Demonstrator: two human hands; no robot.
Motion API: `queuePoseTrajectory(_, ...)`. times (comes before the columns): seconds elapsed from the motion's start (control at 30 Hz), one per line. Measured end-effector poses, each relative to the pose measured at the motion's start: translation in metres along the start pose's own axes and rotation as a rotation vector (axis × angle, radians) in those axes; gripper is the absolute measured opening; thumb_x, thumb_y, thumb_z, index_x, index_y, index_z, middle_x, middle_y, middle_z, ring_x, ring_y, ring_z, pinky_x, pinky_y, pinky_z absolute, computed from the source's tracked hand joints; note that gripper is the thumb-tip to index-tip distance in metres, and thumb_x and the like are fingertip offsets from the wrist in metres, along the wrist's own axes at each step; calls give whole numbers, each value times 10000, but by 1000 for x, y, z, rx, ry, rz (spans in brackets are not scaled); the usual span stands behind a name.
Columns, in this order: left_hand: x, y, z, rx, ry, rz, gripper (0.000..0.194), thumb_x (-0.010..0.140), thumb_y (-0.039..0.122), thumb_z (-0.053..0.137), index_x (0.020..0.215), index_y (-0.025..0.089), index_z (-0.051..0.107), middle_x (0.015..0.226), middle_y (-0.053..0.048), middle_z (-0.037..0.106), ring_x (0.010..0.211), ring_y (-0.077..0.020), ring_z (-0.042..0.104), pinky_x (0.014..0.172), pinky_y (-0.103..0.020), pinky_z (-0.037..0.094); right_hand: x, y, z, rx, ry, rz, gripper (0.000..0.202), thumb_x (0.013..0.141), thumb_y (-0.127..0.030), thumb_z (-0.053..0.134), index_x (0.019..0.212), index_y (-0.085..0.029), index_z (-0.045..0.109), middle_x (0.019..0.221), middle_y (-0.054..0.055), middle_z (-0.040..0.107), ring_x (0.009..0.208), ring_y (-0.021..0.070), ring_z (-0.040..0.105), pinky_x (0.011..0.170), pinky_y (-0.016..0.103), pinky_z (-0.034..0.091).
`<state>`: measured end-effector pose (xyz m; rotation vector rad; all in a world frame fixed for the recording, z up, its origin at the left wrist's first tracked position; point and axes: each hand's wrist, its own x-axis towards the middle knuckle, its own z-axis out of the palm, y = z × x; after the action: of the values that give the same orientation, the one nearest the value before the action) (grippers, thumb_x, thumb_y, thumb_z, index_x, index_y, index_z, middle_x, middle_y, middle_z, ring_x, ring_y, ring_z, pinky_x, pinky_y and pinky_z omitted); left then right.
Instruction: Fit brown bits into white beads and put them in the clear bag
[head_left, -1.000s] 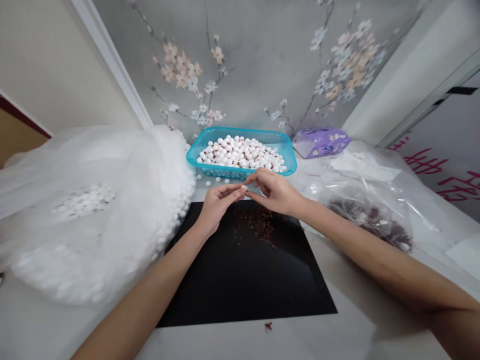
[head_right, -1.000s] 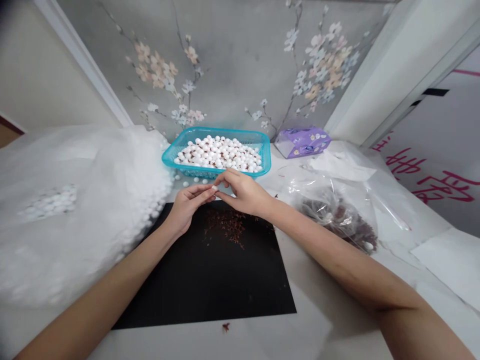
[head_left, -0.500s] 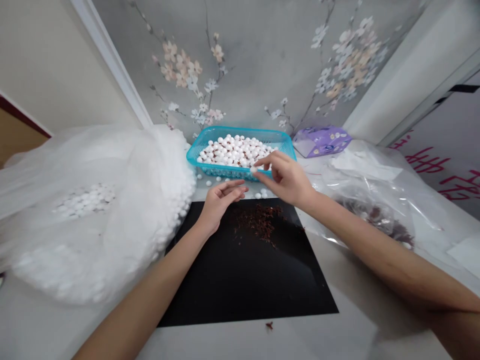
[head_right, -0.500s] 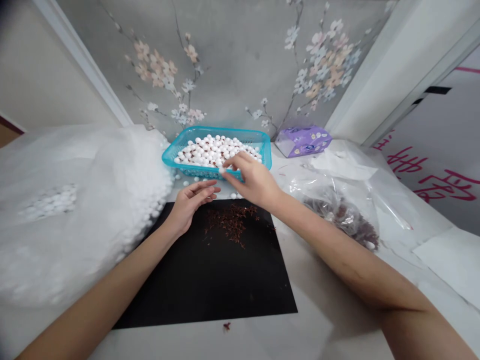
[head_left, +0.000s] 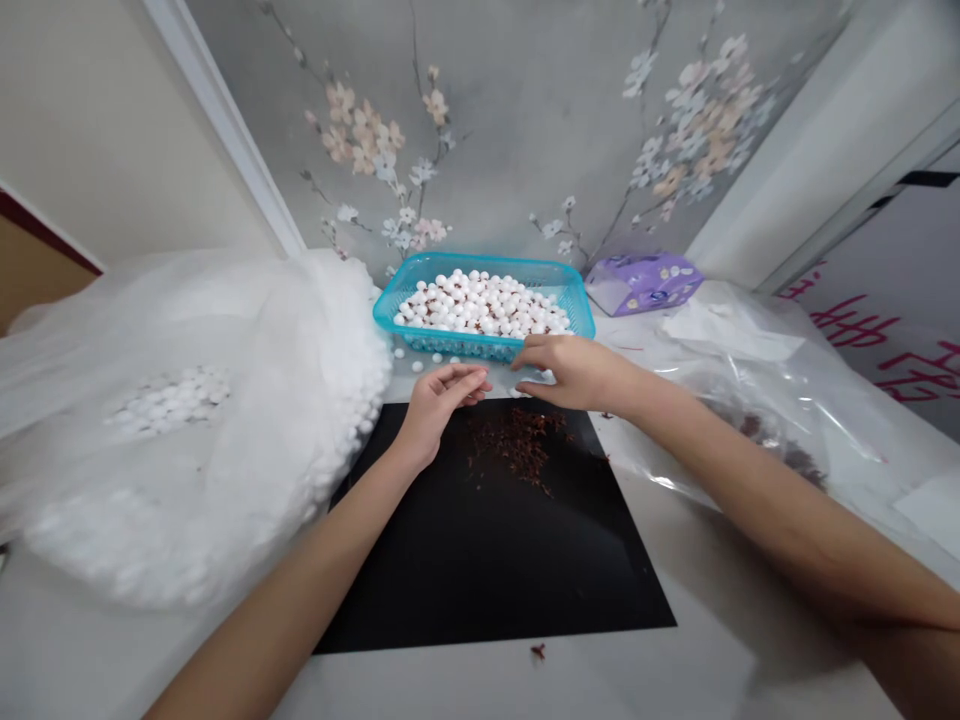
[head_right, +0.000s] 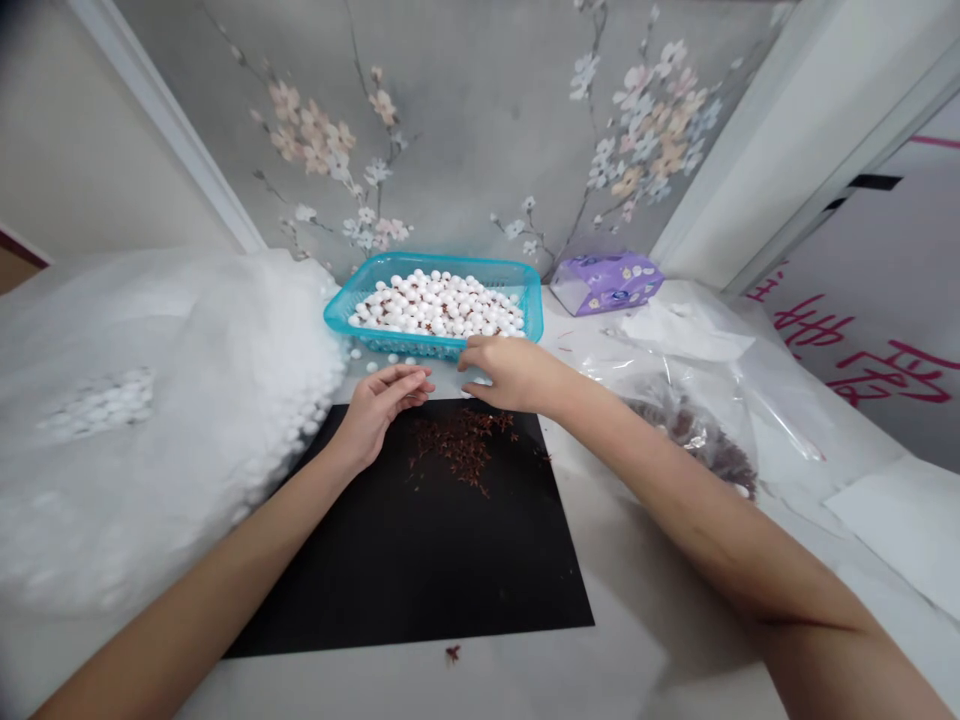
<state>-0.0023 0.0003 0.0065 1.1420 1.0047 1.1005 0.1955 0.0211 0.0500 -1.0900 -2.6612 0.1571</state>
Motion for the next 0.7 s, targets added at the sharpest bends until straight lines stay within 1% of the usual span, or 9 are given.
queuePoseTrajectory(0.07,0,0,0,-15,-2,1,201,653,360,697,774,200,687,715,-12,689,665,-120,605,682,-251,458,1,-2,4,-67,-58,32,171,782,-225,576,930,-169,641,886,65,627,696,168,567,569,260,368)
queuePoseTrajectory(0.17,0,-1,0,-28,-3,0,195,648,352,702,768,198,688,703,-8,685,649,-110,598,671,-239,457,1,-2,8,-141,-116,44,170,791,-225,570,932,-184,655,876,57,639,681,173,576,521,255,328)
queuePoseTrajectory(0.27,1,-1,0,-34,-7,-1,194,646,346,705,765,193,688,695,-8,679,644,-108,595,664,-234,457,2,-1,12,-136,-142,28,151,790,-207,569,905,-185,665,859,56,647,682,171,577,517,251,318)
queuePoseTrajectory(0.33,1,-2,0,-29,-2,5,184,651,340,701,761,193,689,681,-5,671,647,-112,592,663,-236,456,2,-1,15,-94,-135,21,141,793,-191,562,888,-176,665,850,57,644,681,165,571,529,248,327)
queuePoseTrajectory(0.37,1,-2,0,-19,10,11,176,654,337,698,753,192,688,676,-3,666,648,-114,588,660,-237,455,3,-2,17,-61,-110,21,142,798,-190,556,891,-172,662,837,55,637,676,159,566,537,245,333)
queuePoseTrajectory(0.43,2,-3,1,16,36,27,180,662,334,692,772,191,687,710,-5,666,676,-120,586,660,-237,453,3,-5,19,34,-12,18,155,815,-205,544,922,-169,651,801,43,613,659,141,549,554,233,346)
queuePoseTrajectory(0.53,2,-3,3,41,20,30,270,689,345,675,918,202,672,863,-24,681,785,-142,600,694,-244,456,3,-12,22,179,149,-11,184,844,-233,520,977,-173,631,744,17,560,635,114,513,568,213,354)
queuePoseTrajectory(0.6,2,-3,3,42,-32,19,300,709,360,657,962,198,662,900,-35,683,816,-152,605,714,-253,456,3,-14,24,231,197,-33,177,846,-238,520,968,-168,629,713,4,526,616,105,487,560,205,348)
queuePoseTrajectory(0.7,1,-2,3,37,-60,15,253,703,356,663,877,174,679,810,-31,684,760,-142,605,715,-253,453,4,-15,26,286,222,-47,149,830,-242,545,929,-165,625,681,-11,482,580,94,443,546,199,335)
